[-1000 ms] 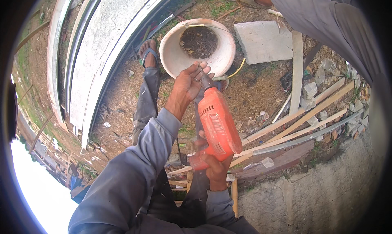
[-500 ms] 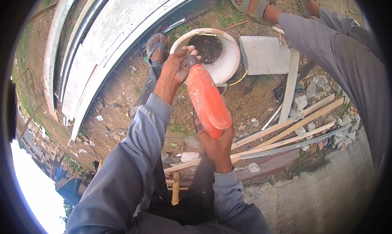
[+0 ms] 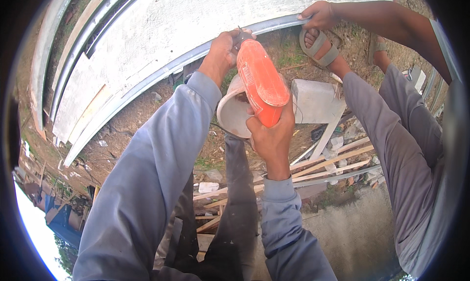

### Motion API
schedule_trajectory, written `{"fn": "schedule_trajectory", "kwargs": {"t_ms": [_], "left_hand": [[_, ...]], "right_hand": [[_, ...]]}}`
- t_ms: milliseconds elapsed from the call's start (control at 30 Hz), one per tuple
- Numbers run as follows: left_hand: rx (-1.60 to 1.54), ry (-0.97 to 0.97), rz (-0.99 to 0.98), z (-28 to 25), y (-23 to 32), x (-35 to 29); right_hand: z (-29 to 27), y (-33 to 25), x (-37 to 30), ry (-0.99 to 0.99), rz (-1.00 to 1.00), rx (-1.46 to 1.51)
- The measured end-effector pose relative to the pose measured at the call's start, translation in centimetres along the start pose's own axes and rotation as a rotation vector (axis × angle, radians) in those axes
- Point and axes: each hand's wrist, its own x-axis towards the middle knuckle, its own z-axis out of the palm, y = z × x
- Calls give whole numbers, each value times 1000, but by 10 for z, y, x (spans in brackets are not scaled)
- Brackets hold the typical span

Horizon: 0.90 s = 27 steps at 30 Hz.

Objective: The person uses a corded drill to drive screws into metal profiles laid on the ground. A coworker holds the profiles steady while the person drills. The person repeatedly picks screws from a bucket and fastens them along the length of the metal frame.

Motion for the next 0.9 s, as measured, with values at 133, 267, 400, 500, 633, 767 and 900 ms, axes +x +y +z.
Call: {"fn": "schedule_trajectory", "kwargs": {"t_ms": [133,267,400,500,633,767,900], "left_hand": [[-10,37,-36,12,15,4],[49,2,-44,14,21,17],[-95,87,-119,11,22,31],[60,91,-98,19,29,16],[-36,-15,-203,42,35,-54],[-66,-65,-165,68,42,-97],[-85,-61,-220,67,56,-95]], "right_hand": [[13,-29,14,-1,44,-64],[18,-46,28,2,39,-115],[19,-53,43,6,43,-238],[21,-60,47,-7,53,-274],[32,-79,53,-25,70,-272],[47,-103,59,-38,17,-417],[64,-112,60,-23,30,-472]]}}
